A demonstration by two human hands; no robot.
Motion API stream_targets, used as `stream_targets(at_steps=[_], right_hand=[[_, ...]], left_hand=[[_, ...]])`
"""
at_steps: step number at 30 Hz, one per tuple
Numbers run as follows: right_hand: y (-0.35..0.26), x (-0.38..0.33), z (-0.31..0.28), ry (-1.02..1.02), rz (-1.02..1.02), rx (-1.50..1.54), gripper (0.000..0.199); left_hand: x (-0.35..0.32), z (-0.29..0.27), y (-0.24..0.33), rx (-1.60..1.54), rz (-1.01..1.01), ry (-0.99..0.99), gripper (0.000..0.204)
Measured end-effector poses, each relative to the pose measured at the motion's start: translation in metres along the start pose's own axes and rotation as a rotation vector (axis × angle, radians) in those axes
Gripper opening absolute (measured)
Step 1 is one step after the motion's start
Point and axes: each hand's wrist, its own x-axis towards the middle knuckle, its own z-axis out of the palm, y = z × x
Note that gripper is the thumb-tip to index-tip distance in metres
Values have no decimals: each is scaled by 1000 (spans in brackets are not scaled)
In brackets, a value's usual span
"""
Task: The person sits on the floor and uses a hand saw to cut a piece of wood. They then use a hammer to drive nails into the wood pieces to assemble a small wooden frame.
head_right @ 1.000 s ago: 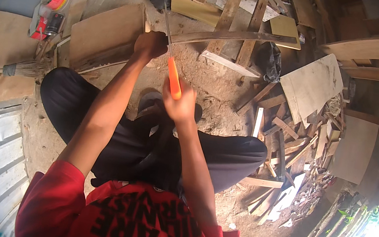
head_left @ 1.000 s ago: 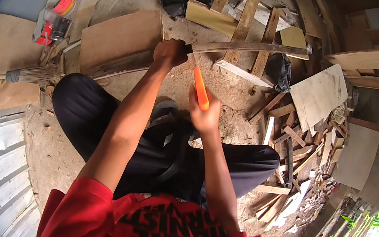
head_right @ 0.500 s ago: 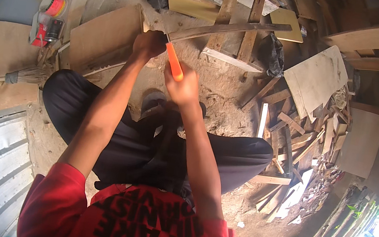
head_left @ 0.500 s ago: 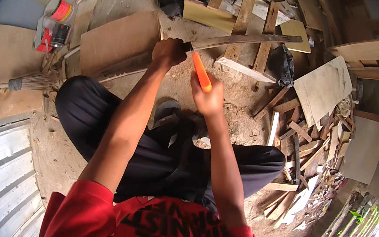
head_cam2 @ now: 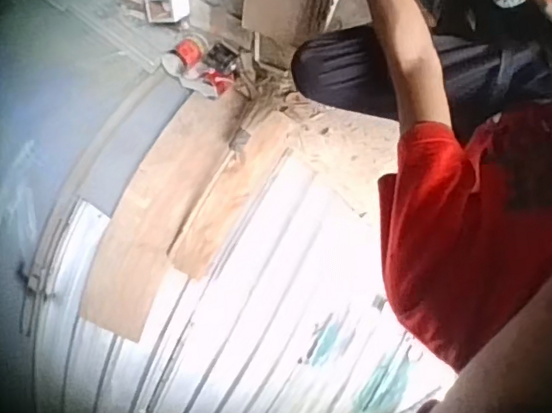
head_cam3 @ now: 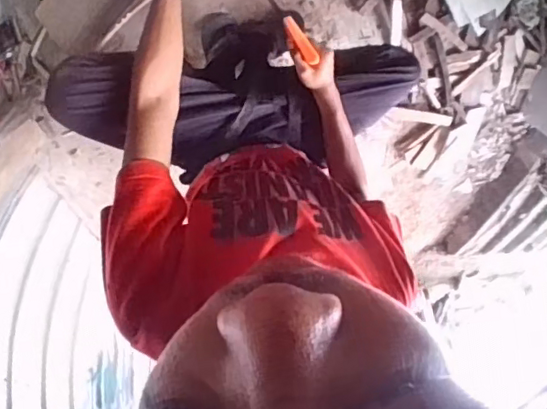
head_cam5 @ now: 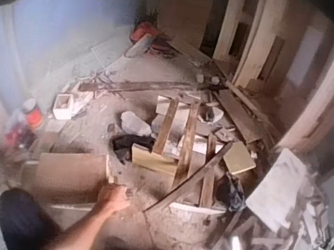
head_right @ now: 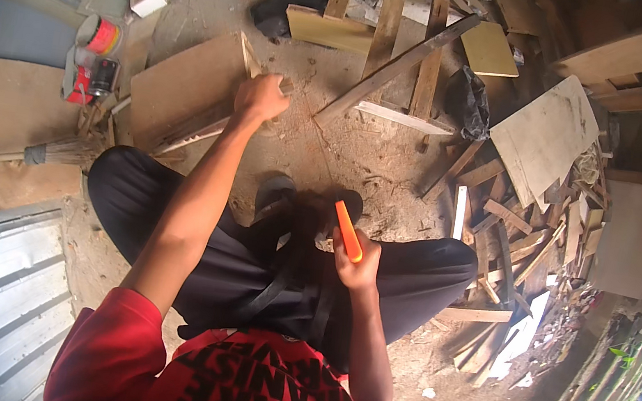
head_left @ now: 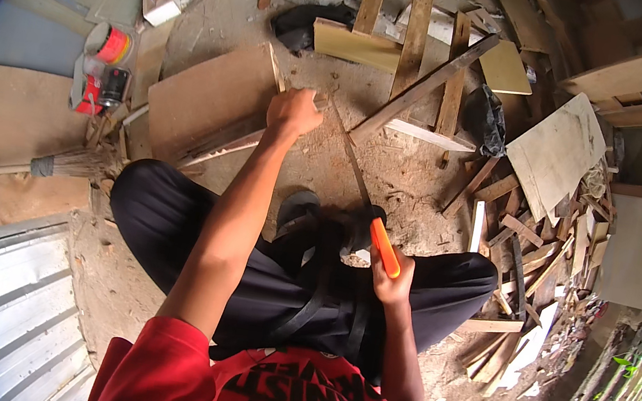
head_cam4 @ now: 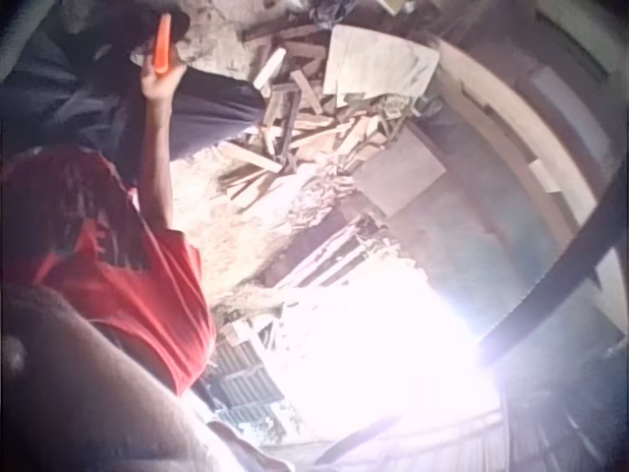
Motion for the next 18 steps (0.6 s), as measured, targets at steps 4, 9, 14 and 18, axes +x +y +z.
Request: stream_targets(at_steps=[4,9,14,18], right_hand=[[-8,34,17,-34,-39,-78,17],[15,40,35,-24,-101,-338,28],[22,41,38,-76,-154,-442,31],[48,49,35,-174,-234,-603,35]], left_hand=[[-29,-19,-4,-26,138,63,45],[-69,-52,-18,-149,342,200,51],[-115,-80,-23,-302,456,180,38],[-132,-91,-34,-330,545,119,40]])
